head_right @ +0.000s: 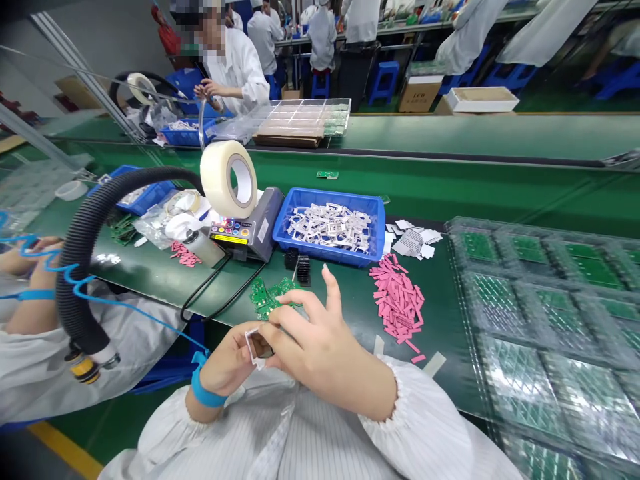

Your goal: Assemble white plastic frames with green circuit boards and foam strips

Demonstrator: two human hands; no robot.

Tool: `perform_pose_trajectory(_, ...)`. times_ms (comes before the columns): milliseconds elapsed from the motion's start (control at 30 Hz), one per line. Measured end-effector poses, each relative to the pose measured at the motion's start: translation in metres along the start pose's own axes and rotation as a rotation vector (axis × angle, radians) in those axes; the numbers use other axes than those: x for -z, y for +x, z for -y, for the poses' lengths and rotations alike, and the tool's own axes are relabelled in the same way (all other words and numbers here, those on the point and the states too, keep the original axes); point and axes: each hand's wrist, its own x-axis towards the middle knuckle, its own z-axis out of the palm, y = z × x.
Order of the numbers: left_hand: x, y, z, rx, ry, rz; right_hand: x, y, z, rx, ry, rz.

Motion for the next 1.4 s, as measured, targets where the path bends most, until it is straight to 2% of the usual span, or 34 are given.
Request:
perform_pose_trajectory(167, 0.000, 0.003, 0.004, 0.007, -0.069, 0.030, -0.006, -0.001, 0.001, -0.039, 0.103, -0.003)
perform_pose_trajectory(400, -0.002, 0.004, 0.010, 0.003, -0.146, -0.005, -0.014, -0.003, -0.002, -0.183, 0.347, 0.140)
perform_pose_trajectory(467, -0.003, 0.003, 0.012, 0.008, -0.186, -0.016, -0.013, -0.005, -0.002, -0.218, 0.349, 0.192)
perform_pose_trajectory(633, -0.004, 0.004, 0.023, 0.055, -0.312, -0.119, -0.005, -0.012, 0.006, -0.179, 0.235, 0.526)
perform_pose_trajectory(767, -0.004, 0.011, 0.031, 0.140, -0.385, -0.088, 0.007, -0.018, 0.002, -0.185, 0.104, 0.559)
perform_pose_trajectory(833, -0.004, 0.014, 0.032, 0.161, -0.427, -0.055, 0.017, -0.026, -0.019, -0.277, 0.134, 0.511)
perform_pose_trajectory(867, -0.004, 0.015, 0.032, 0.161, -0.445, -0.044, 0.022, -0.032, -0.036, -0.402, 0.118, 0.456)
perform_pose_trajectory(900, -0.004, 0.016, 0.032, 0.158, -0.459, -0.036, 0.027, -0.039, -0.056, -0.554, 0.080, 0.389)
perform_pose_trajectory(933, -0.003, 0.016, 0.032, 0.158, -0.468, -0.030, 0.031, -0.047, -0.079, -0.782, -0.017, 0.290)
perform_pose_trajectory(967, -0.002, 0.016, 0.033, 0.158, -0.477, -0.027, 0.034, -0.055, -0.104, -0.922, -0.106, 0.234)
perform_pose_trajectory(1067, -0.001, 0.015, 0.035, 0.171, -0.505, -0.020, 0.029, -0.075, -0.173, -1.131, -0.263, 0.199)
perform_pose_trajectory(1133, -0.001, 0.013, 0.036, 0.186, -0.512, -0.015, 0.021, -0.082, -0.204, -1.190, -0.316, 0.217)
perform_pose_trajectory(1233, 0.000, 0.011, 0.035, 0.201, -0.489, -0.013, 0.012, -0.087, -0.225, -1.197, -0.348, 0.226)
perform_pose_trajectory(1333, 0.002, 0.009, 0.032, 0.176, -0.455, -0.026, 0.019, -0.085, -0.221, -1.160, -0.323, 0.185)
perform_pose_trajectory(1400, 0.005, 0.009, 0.031, 0.162, -0.423, -0.040, 0.030, -0.078, -0.204, -1.088, -0.257, 0.145)
